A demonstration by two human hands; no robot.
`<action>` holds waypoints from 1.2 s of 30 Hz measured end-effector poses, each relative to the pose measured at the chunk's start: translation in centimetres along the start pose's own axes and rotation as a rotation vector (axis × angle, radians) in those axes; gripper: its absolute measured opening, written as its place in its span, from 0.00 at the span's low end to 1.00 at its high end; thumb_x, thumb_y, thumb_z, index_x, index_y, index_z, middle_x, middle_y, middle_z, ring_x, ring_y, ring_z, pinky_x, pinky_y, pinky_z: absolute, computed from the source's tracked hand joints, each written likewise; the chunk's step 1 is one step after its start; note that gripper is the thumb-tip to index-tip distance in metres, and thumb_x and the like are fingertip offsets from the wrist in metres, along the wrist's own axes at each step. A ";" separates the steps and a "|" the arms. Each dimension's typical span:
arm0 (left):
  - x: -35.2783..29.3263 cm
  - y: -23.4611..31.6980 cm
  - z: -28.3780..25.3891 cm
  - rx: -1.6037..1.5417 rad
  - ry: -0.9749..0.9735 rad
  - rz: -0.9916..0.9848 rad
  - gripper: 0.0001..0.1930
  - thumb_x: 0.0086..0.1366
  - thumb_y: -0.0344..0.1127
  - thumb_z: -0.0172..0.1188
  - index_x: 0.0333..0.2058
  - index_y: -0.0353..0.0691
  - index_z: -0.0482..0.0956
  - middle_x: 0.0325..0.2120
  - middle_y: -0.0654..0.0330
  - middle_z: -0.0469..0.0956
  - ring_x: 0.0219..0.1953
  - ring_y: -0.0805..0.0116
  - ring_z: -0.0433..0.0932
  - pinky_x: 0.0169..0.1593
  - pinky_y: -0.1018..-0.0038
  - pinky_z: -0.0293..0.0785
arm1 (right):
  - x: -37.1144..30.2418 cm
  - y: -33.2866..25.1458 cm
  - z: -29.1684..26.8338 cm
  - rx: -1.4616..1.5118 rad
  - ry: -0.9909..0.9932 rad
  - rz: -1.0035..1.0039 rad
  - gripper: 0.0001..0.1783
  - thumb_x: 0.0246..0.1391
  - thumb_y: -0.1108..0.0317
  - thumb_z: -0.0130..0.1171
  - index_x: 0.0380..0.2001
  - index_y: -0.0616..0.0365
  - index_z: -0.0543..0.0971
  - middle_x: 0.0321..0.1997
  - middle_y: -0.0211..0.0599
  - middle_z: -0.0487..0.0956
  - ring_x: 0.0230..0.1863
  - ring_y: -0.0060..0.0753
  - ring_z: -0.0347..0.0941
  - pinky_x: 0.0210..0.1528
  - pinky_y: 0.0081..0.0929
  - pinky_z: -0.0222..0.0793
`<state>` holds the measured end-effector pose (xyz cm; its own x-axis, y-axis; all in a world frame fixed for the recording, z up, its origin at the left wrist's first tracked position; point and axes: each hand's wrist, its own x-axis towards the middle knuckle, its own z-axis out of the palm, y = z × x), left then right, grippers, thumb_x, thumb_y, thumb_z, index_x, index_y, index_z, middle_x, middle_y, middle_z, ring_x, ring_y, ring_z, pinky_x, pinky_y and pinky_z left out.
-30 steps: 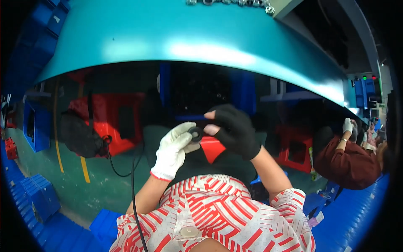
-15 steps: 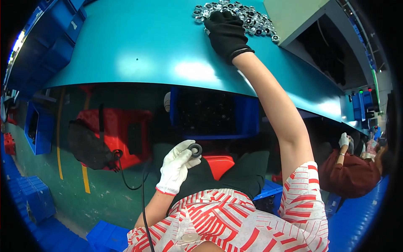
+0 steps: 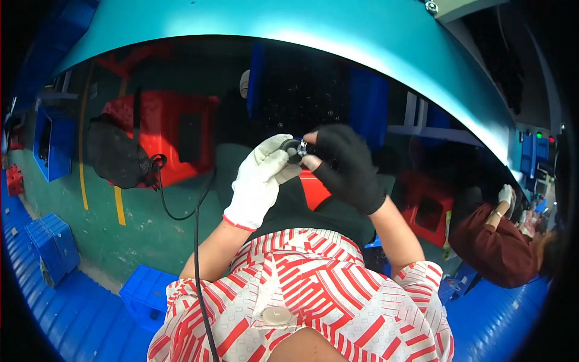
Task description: Assembling small black components and placing them into bins on a factory line.
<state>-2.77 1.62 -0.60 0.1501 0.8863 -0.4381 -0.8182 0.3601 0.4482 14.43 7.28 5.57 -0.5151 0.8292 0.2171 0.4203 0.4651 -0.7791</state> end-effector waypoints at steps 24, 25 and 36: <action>-2.0 -2.1 3.3 0.742 0.035 0.243 0.27 0.57 0.21 0.60 0.56 0.31 0.65 0.39 0.51 0.77 0.35 0.72 0.79 0.43 0.79 0.76 | -6.1 2.0 2.6 -0.029 0.025 0.150 0.24 0.45 0.68 0.64 0.48 0.56 0.72 0.45 0.43 0.75 0.44 0.46 0.73 0.43 0.35 0.69; -2.0 -1.9 3.2 0.947 0.002 0.243 0.25 0.57 0.23 0.61 0.55 0.31 0.67 0.37 0.52 0.77 0.34 0.72 0.79 0.42 0.79 0.75 | -6.2 1.9 2.6 -0.073 0.036 0.147 0.23 0.45 0.69 0.64 0.46 0.56 0.73 0.44 0.43 0.75 0.43 0.46 0.73 0.42 0.35 0.70; -1.8 -1.6 2.9 1.058 0.056 0.130 0.16 0.57 0.26 0.61 0.45 0.30 0.74 0.32 0.52 0.80 0.32 0.70 0.80 0.37 0.77 0.76 | -5.9 2.7 3.0 0.062 -0.029 0.192 0.17 0.42 0.72 0.63 0.39 0.56 0.74 0.36 0.43 0.75 0.35 0.45 0.74 0.35 0.35 0.70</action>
<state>-0.09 0.28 1.69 0.0489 0.9311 -0.3616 0.0755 0.3575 0.9309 16.35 2.73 0.43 -0.4520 0.8909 0.0447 0.4666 0.2788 -0.8394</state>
